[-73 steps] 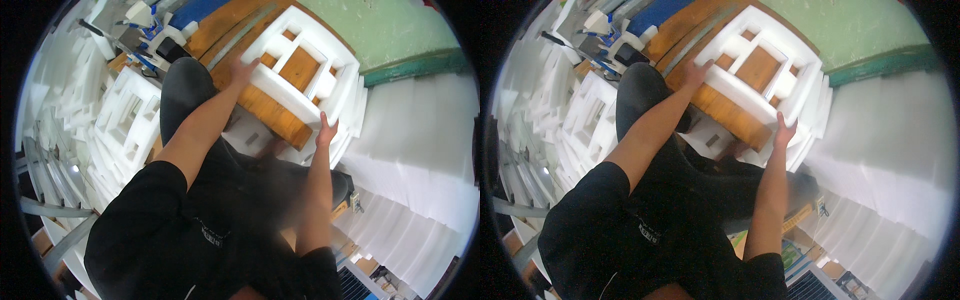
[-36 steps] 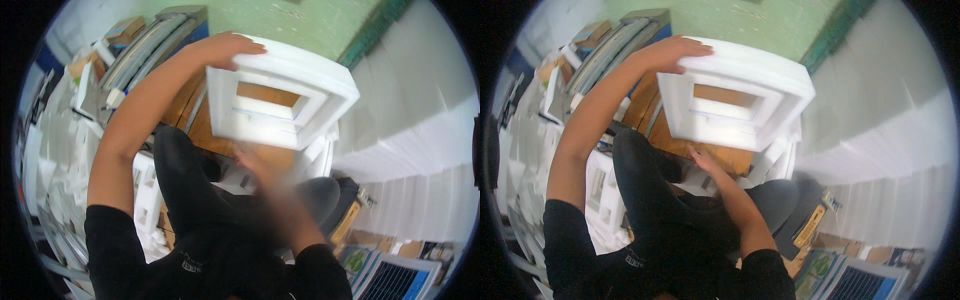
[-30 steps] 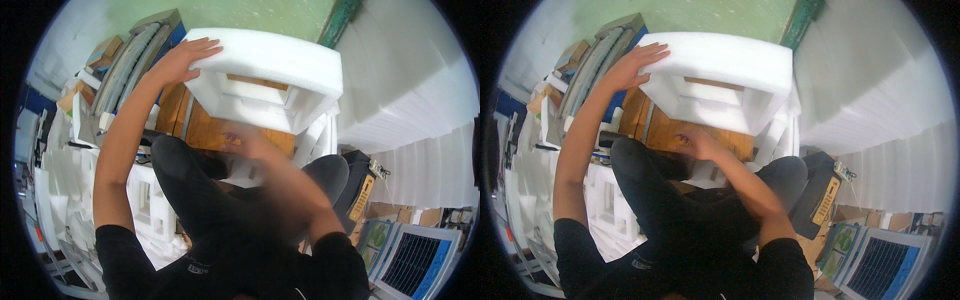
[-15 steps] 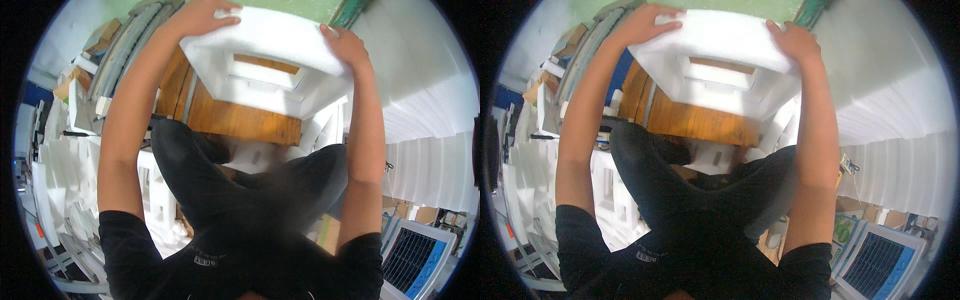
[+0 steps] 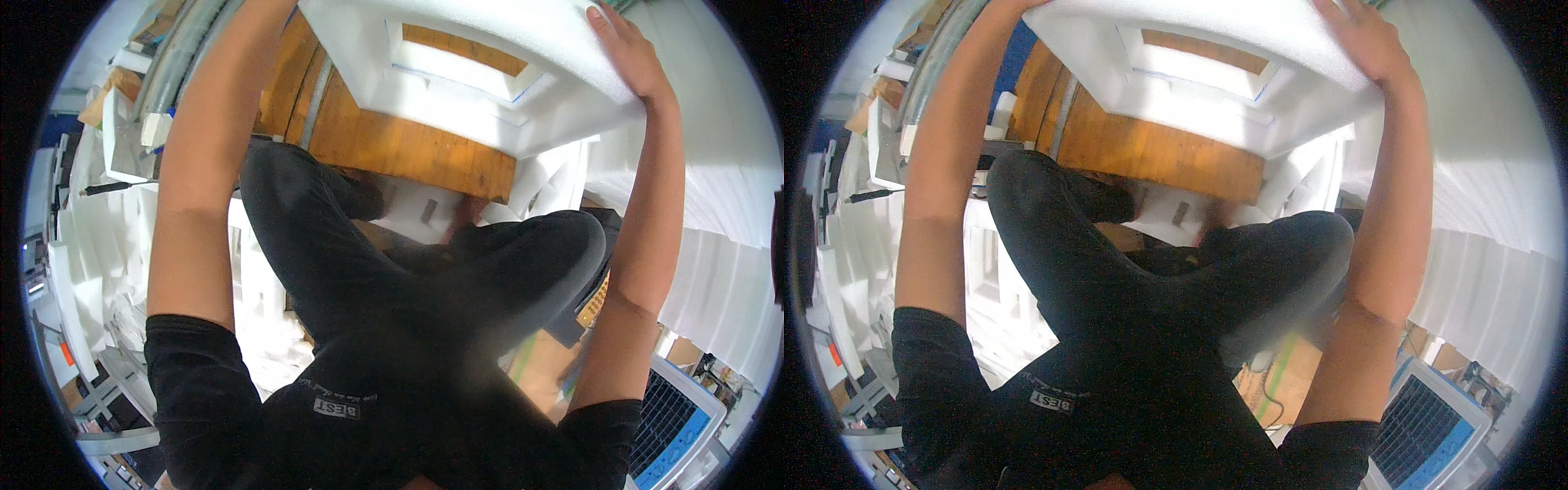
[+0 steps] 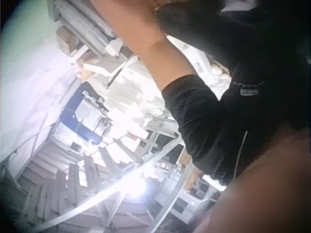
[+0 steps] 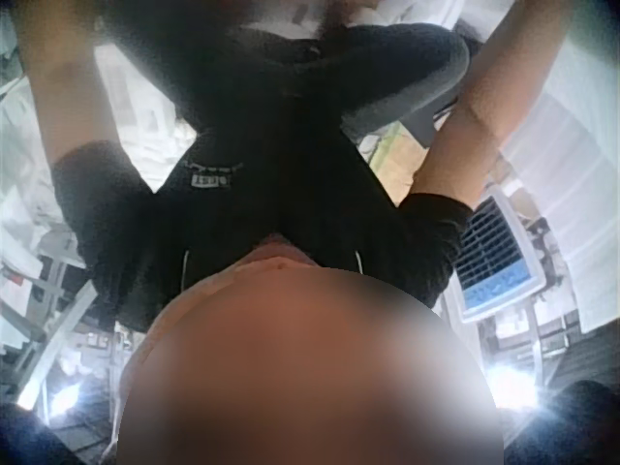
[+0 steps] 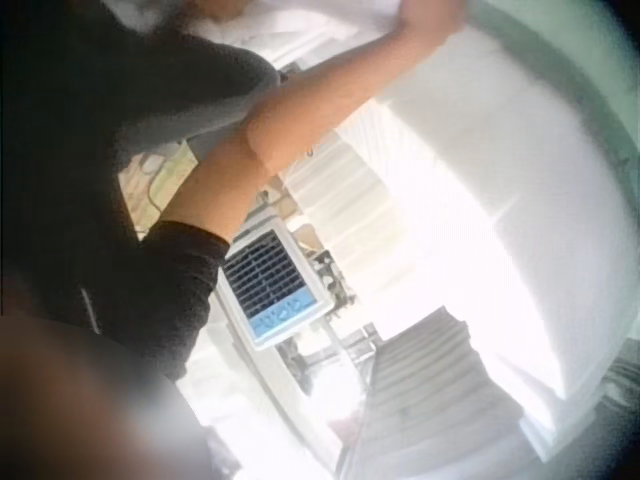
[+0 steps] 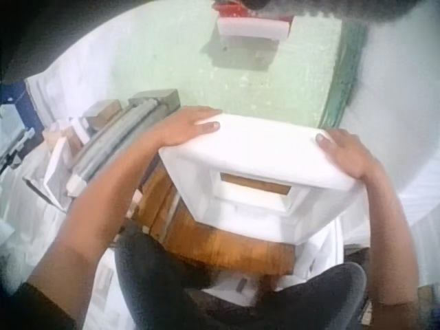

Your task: The person assembles white styrofoam pieces into a structured frame on a wooden board. They pick up individual pieces, align them, and press them together to form a larger unit.

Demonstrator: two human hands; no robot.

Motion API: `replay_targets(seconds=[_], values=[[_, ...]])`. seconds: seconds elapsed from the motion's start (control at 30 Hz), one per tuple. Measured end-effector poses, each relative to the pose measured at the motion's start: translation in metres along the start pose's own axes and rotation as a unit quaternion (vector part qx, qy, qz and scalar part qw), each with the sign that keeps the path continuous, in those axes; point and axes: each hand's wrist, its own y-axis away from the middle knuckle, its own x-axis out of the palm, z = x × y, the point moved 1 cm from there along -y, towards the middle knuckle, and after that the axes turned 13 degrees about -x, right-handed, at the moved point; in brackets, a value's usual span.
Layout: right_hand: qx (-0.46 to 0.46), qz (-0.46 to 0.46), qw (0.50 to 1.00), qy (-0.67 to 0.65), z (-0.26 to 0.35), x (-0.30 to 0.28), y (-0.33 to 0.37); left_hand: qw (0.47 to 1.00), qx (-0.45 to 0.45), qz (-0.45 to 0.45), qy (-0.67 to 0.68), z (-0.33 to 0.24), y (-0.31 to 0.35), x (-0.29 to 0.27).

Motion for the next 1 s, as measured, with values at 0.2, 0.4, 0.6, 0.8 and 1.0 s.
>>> replay_targets(seconds=[0.2,0.4,0.6,0.8,1.0], values=[[0.011,-0.089,0.993,-0.073,-0.013,0.012,0.012,1.0,-0.027,-0.014,-0.006,-0.014,0.005,0.0],[-0.004,-0.101,0.989,-0.105,-0.009,0.014,0.013,0.999,-0.002,-0.026,-0.03,0.002,-0.002,0.007],[-0.001,-0.11,0.984,-0.143,-0.012,0.008,0.013,0.999,0.006,-0.029,-0.029,0.001,-0.01,0.011],[-0.006,-0.089,0.99,-0.113,-0.006,0.016,0.018,0.998,-0.033,-0.018,-0.045,-0.009,0.008,0.01],[-0.021,-0.093,0.99,-0.101,-0.014,0.011,0.012,0.998,-0.035,-0.035,-0.033,-0.011,0.008,0.009]])
